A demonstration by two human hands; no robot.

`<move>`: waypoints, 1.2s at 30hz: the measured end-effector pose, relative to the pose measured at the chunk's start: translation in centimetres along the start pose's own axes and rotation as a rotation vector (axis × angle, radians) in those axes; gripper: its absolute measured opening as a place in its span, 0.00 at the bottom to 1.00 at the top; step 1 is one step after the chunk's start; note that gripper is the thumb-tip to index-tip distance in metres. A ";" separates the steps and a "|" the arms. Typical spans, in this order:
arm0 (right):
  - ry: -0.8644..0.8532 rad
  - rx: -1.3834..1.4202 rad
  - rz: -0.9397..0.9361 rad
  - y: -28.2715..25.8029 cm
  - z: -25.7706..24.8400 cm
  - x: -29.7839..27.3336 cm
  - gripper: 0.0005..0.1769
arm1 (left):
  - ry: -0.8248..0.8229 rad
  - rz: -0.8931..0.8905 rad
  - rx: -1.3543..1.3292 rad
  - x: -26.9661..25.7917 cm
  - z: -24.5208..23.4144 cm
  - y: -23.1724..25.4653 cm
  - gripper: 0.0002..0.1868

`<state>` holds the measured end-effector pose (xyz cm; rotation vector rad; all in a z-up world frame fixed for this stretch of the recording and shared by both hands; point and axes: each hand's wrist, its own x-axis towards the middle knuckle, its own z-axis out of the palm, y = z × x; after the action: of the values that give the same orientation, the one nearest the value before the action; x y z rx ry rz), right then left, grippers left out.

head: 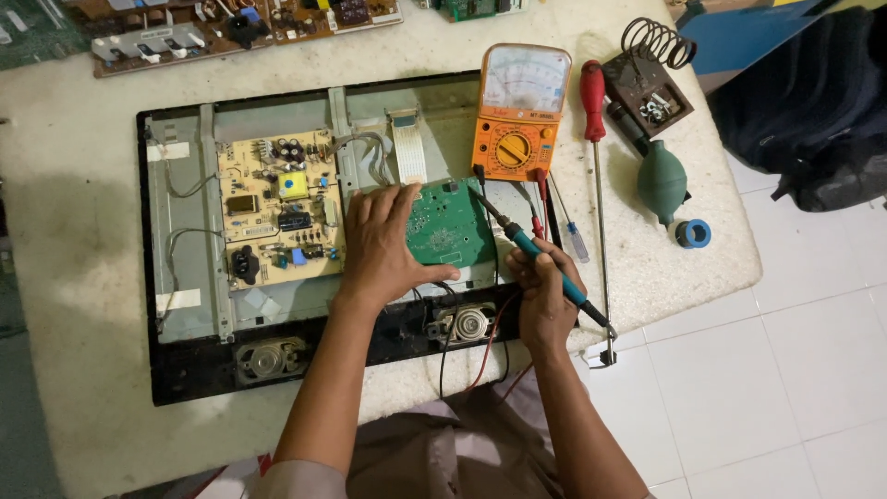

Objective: The person uses a multimeter to test points on a green circuit board. They then switch to a soldering iron to work on the board's components, applying heat and solder to specific areas. The person handles the circuit board and tools with both hands throughout the process.

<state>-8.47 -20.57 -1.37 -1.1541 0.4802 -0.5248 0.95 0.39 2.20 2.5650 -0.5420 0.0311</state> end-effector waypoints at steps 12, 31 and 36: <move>-0.006 -0.001 0.008 0.6 -0.5 0.1 0.17 | 0.039 0.037 0.004 -0.1 0.1 -0.1 0.71; 0.046 0.075 -0.027 0.6 -0.3 -0.1 0.17 | 0.064 0.059 0.018 -0.1 0.3 -0.2 0.70; 0.036 0.036 -0.024 0.6 -0.3 0.0 0.16 | 0.099 0.085 0.035 -0.1 0.5 -0.4 0.70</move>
<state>-8.60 -20.56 -1.98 -1.1189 0.4868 -0.5741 0.96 0.45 1.56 2.5568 -0.6166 0.1983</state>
